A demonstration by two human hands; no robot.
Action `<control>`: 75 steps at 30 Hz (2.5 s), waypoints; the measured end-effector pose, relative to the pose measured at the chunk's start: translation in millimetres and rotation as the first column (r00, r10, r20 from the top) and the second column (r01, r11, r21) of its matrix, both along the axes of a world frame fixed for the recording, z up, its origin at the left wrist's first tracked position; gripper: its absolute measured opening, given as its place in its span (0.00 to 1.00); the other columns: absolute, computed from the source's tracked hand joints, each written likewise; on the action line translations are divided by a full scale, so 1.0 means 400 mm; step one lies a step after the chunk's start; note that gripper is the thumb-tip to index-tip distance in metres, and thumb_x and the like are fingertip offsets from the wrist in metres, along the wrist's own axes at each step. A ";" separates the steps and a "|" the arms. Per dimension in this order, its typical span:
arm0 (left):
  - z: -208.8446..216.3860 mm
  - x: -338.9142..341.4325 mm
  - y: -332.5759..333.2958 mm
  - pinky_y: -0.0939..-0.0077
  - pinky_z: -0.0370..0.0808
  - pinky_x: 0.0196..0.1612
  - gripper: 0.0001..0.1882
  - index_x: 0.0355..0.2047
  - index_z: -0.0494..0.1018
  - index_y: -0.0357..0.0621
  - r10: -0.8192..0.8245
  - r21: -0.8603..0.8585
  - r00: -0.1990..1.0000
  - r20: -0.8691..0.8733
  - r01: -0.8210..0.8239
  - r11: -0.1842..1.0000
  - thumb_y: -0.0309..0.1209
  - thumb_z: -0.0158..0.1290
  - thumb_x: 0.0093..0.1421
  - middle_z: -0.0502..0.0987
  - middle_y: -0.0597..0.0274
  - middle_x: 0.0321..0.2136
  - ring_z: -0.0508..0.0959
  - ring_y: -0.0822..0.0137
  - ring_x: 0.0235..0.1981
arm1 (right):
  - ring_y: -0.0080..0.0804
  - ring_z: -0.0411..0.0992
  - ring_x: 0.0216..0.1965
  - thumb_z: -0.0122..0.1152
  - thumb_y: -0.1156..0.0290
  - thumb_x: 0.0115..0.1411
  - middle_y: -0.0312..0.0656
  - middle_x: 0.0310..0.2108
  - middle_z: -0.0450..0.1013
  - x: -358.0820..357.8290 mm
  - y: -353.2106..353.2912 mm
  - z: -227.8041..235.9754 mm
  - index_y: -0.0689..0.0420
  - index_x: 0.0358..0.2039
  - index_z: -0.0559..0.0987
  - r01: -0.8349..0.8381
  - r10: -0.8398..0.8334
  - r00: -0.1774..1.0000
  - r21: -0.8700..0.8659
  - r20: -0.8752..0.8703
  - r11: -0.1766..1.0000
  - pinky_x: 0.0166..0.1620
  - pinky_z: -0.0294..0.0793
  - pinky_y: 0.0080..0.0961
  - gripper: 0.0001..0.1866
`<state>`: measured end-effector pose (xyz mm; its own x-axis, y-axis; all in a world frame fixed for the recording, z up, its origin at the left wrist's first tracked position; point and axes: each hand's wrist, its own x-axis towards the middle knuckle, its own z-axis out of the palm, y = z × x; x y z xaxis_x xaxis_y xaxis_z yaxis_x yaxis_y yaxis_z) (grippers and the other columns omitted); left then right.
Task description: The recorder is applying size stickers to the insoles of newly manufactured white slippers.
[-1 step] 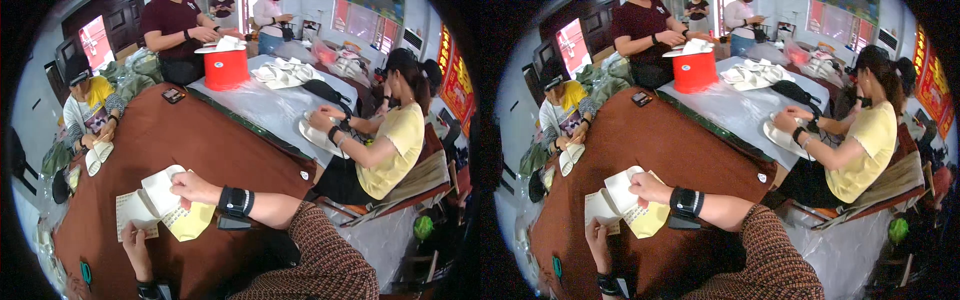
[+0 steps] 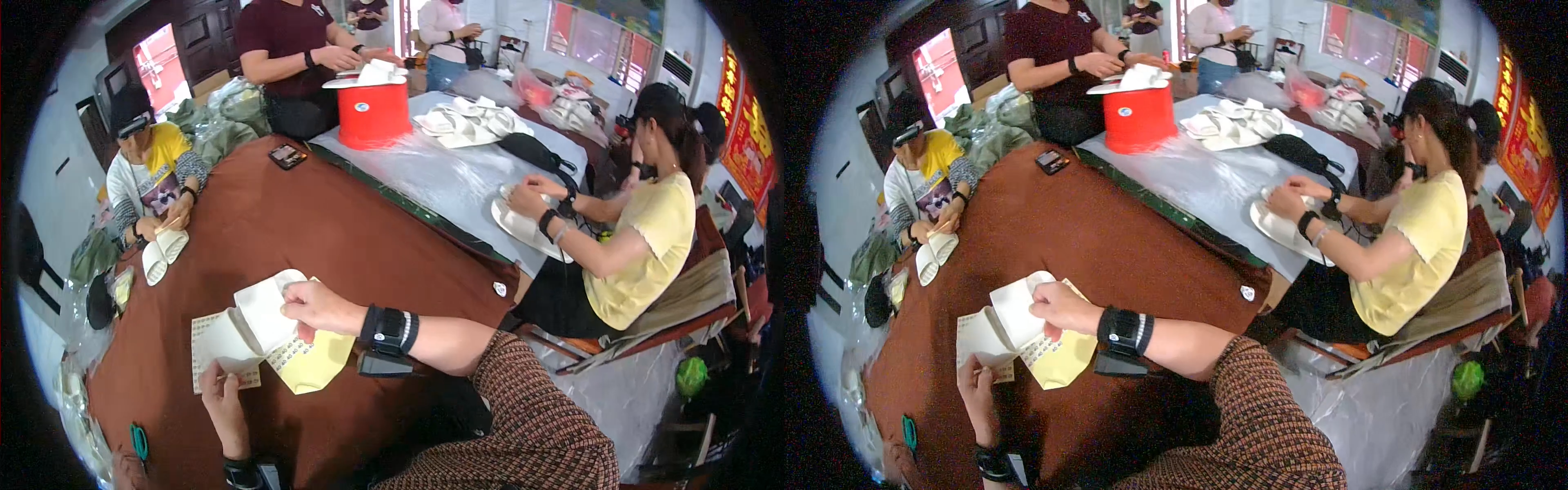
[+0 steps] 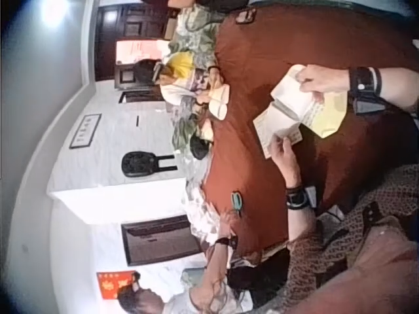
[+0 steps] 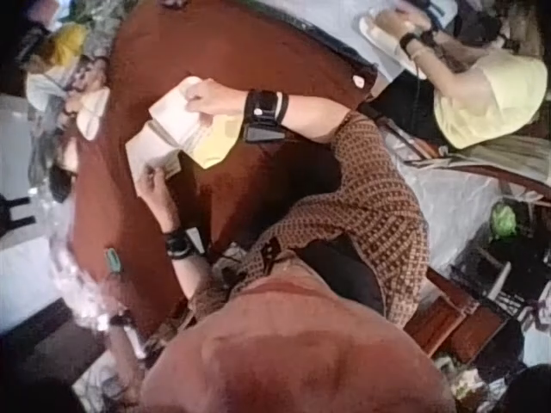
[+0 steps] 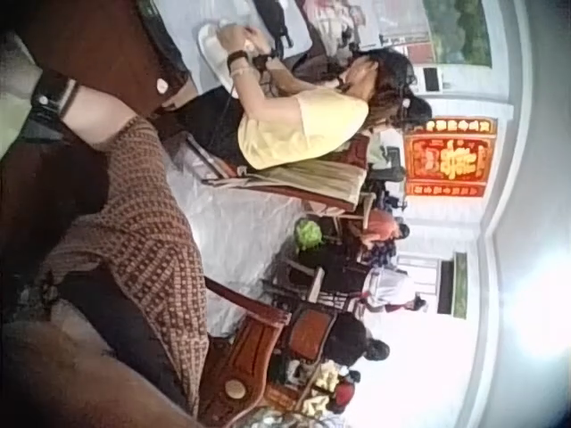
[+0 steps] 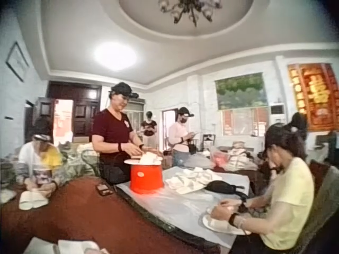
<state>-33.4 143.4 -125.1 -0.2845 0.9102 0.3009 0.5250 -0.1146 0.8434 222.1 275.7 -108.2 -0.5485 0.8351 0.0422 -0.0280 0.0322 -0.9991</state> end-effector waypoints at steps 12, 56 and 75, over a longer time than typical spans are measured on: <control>0.007 0.004 0.007 0.65 0.72 0.52 0.19 0.52 0.72 0.27 0.052 0.146 0.943 -0.329 -0.003 0.989 0.28 0.55 0.64 0.74 0.45 0.46 0.75 0.54 0.49 | 0.23 0.73 0.18 0.57 0.71 0.64 0.39 0.26 0.72 0.005 -0.013 0.030 0.67 0.35 0.75 0.034 -0.045 0.992 -0.096 -0.115 0.995 0.22 0.74 0.22 0.10; 0.010 -0.036 0.015 0.55 0.70 0.37 0.18 0.36 0.74 0.34 -0.130 0.054 0.654 -0.746 0.253 0.966 0.37 0.63 0.56 0.74 0.48 0.29 0.72 0.46 0.31 | 0.56 0.73 0.44 0.61 0.66 0.55 0.57 0.39 0.75 0.103 0.119 -0.003 0.64 0.39 0.79 0.100 -0.368 0.883 0.647 0.293 0.756 0.50 0.73 0.42 0.16; 0.027 -0.011 -0.009 0.51 0.73 0.49 0.19 0.48 0.76 0.38 -0.197 -0.116 0.539 -0.819 0.180 0.977 0.41 0.55 0.63 0.76 0.40 0.48 0.74 0.39 0.47 | 0.47 0.64 0.51 0.70 0.58 0.45 0.50 0.45 0.67 0.047 0.020 -0.025 0.59 0.41 0.80 -0.422 -0.258 0.635 0.606 0.728 0.674 0.49 0.64 0.42 0.24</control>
